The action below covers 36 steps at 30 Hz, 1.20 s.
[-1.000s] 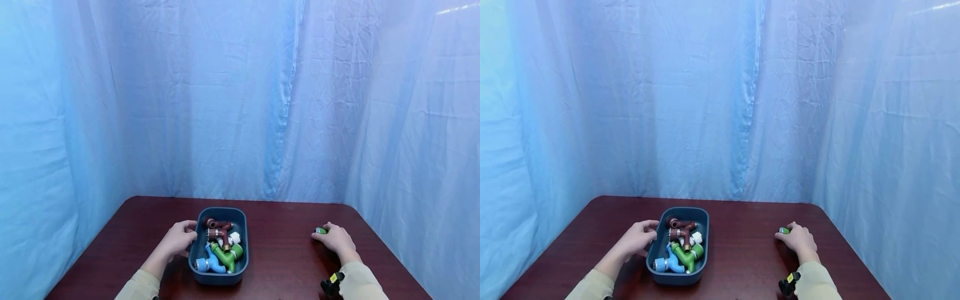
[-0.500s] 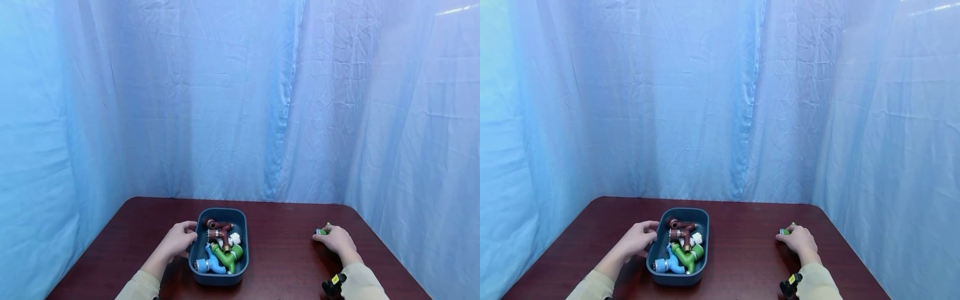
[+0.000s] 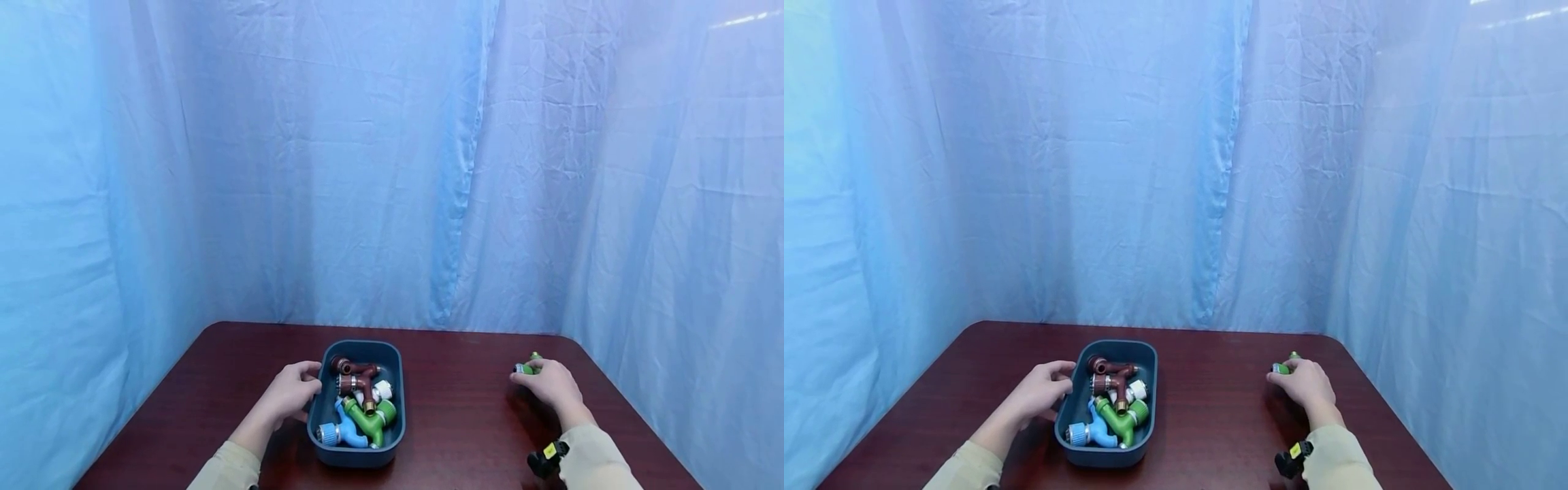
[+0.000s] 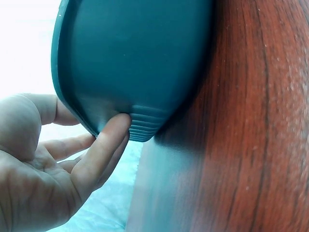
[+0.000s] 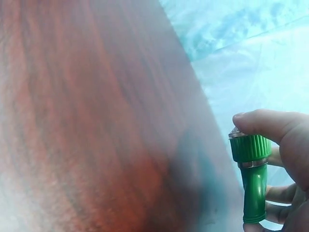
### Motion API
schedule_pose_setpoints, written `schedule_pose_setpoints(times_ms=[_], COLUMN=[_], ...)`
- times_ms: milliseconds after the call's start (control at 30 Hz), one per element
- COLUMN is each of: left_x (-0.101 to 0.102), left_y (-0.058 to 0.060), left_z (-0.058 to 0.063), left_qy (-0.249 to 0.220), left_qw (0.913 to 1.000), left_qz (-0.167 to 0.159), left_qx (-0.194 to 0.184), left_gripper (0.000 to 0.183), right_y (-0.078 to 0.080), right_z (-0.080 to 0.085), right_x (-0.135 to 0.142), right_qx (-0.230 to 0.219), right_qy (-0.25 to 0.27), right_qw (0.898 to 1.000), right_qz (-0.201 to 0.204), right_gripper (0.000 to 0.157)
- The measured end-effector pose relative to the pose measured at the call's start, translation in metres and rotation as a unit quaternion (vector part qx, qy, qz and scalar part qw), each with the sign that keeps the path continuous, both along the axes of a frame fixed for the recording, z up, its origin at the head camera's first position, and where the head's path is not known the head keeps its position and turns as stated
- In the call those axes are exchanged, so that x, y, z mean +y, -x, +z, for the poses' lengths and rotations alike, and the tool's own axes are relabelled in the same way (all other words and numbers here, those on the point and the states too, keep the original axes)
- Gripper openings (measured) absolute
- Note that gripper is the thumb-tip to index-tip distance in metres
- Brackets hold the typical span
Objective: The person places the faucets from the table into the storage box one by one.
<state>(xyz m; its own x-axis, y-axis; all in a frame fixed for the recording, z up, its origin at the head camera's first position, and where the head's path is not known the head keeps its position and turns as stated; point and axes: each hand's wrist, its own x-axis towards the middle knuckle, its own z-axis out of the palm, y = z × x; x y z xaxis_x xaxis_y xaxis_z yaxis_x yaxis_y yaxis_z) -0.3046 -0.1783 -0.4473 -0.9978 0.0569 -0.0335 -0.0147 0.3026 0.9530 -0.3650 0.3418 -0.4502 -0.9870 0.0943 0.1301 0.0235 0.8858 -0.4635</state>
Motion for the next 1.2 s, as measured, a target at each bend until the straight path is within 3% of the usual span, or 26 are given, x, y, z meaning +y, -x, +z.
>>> schedule_pose_setpoints(times_ms=[433,933,1200], left_x=[0.0,0.0,0.0], left_y=[0.0,0.004,0.004], left_z=[0.0,-0.002,-0.003], left_qy=[0.004,-0.006,-0.003], left_qw=[1.0,1.0,1.0], left_qz=[0.001,-0.005,-0.005], left_qx=[0.004,-0.006,-0.002], left_gripper=[0.052,0.052,0.052], right_y=[-0.002,0.0,0.001], right_z=[0.024,0.061,0.071], right_x=[-0.018,-0.032,-0.041], right_qx=[0.019,0.039,0.047], right_qy=[0.03,0.005,0.006], right_qw=[0.999,0.998,0.997], right_qz=[0.019,0.042,0.059], right_gripper=[0.073,0.07,0.072])
